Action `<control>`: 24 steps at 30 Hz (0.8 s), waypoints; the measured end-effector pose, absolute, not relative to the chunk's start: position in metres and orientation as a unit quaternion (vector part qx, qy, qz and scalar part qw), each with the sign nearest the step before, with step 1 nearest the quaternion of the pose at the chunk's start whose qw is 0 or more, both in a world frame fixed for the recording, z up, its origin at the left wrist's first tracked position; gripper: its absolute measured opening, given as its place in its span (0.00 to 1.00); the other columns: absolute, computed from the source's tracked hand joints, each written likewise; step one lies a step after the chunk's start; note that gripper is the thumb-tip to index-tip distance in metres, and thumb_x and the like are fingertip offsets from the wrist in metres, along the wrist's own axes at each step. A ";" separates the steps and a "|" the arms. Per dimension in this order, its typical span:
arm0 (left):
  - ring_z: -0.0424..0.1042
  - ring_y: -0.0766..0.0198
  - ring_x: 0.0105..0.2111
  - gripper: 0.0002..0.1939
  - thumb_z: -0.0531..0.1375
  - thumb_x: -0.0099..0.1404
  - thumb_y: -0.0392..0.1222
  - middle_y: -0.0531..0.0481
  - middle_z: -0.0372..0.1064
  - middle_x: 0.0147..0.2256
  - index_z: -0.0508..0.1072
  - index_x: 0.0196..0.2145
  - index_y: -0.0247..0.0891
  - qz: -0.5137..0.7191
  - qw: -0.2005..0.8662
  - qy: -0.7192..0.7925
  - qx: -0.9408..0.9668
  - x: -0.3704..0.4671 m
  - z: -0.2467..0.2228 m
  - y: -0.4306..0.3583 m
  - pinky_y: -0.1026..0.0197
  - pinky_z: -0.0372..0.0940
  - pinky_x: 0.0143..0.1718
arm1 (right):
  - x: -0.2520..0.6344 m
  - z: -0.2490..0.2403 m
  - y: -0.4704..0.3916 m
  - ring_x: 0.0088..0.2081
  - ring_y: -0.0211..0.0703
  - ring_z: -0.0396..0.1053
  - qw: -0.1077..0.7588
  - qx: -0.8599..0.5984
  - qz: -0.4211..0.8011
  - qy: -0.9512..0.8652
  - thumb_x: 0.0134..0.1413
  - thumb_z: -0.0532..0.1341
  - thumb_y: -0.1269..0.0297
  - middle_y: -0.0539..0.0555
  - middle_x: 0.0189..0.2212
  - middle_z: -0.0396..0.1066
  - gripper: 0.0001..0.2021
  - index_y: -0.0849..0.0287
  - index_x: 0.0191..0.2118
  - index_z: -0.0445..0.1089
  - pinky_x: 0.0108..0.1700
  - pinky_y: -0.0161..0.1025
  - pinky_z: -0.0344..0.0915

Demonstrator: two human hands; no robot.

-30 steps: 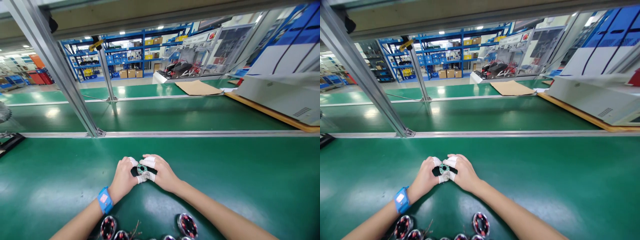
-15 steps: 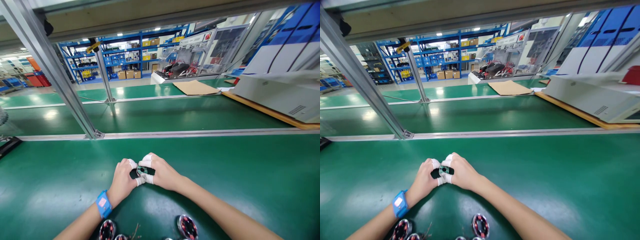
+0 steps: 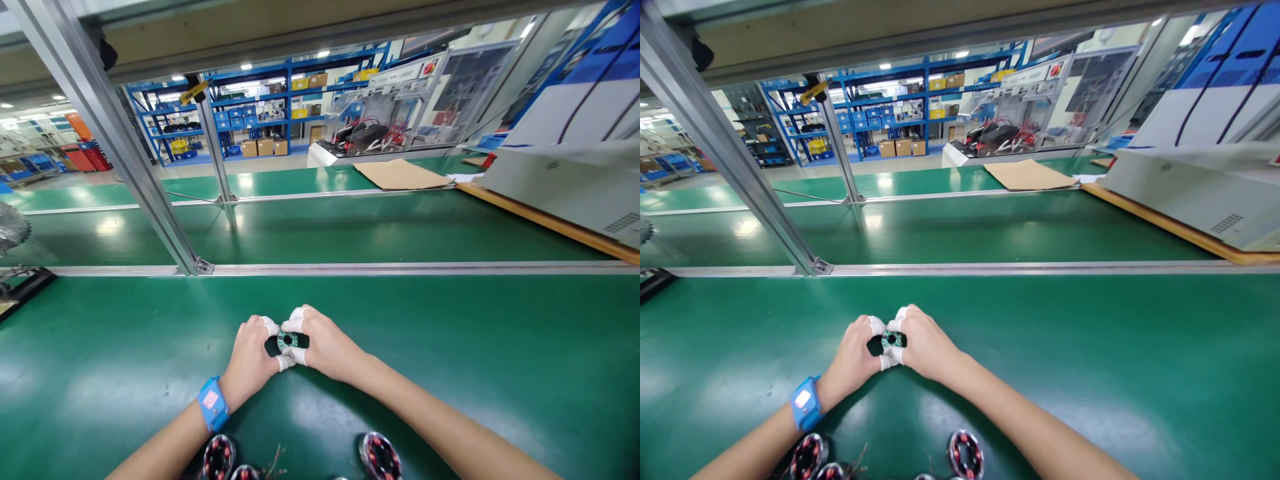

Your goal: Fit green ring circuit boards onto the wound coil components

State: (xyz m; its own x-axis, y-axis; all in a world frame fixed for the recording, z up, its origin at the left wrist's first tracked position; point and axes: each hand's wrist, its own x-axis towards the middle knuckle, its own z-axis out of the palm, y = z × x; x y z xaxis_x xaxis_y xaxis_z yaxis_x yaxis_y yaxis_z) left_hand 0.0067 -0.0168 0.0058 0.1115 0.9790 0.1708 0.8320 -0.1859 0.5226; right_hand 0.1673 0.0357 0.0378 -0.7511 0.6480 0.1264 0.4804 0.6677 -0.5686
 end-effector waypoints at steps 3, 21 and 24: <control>0.63 0.57 0.35 0.12 0.66 0.51 0.46 0.49 0.68 0.32 0.69 0.29 0.37 0.249 0.153 0.620 0.728 0.007 0.006 -0.016 0.58 0.55 0.35 | 0.168 0.037 0.037 0.35 0.45 0.62 0.165 -0.313 0.272 -0.895 0.45 0.68 0.72 0.52 0.29 0.68 0.08 0.60 0.35 0.74 0.35 0.36 0.58; 0.65 0.58 0.35 0.09 0.65 0.53 0.43 0.49 0.69 0.32 0.71 0.31 0.37 0.256 0.151 0.614 0.732 0.008 0.002 -0.017 0.57 0.57 0.36 | 0.164 0.026 0.028 0.36 0.46 0.64 0.225 -0.356 0.292 -0.858 0.41 0.68 0.76 0.54 0.32 0.69 0.12 0.61 0.36 0.74 0.38 0.39 0.61; 0.65 0.56 0.37 0.10 0.65 0.52 0.43 0.48 0.69 0.33 0.71 0.31 0.37 0.233 0.151 0.619 0.734 0.007 0.009 -0.018 0.55 0.59 0.37 | 0.164 0.026 0.029 0.36 0.46 0.64 0.223 -0.353 0.291 -0.861 0.42 0.67 0.76 0.54 0.32 0.69 0.11 0.61 0.35 0.74 0.39 0.39 0.61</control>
State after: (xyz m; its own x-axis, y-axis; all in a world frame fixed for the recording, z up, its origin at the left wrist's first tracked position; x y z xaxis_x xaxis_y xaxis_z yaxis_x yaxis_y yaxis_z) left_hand 0.0069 -0.0182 0.0087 0.1244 0.9802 0.1544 0.8391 -0.1869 0.5109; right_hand 0.1642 0.0288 0.0263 -0.6509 0.7378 0.1788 0.4785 0.5816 -0.6579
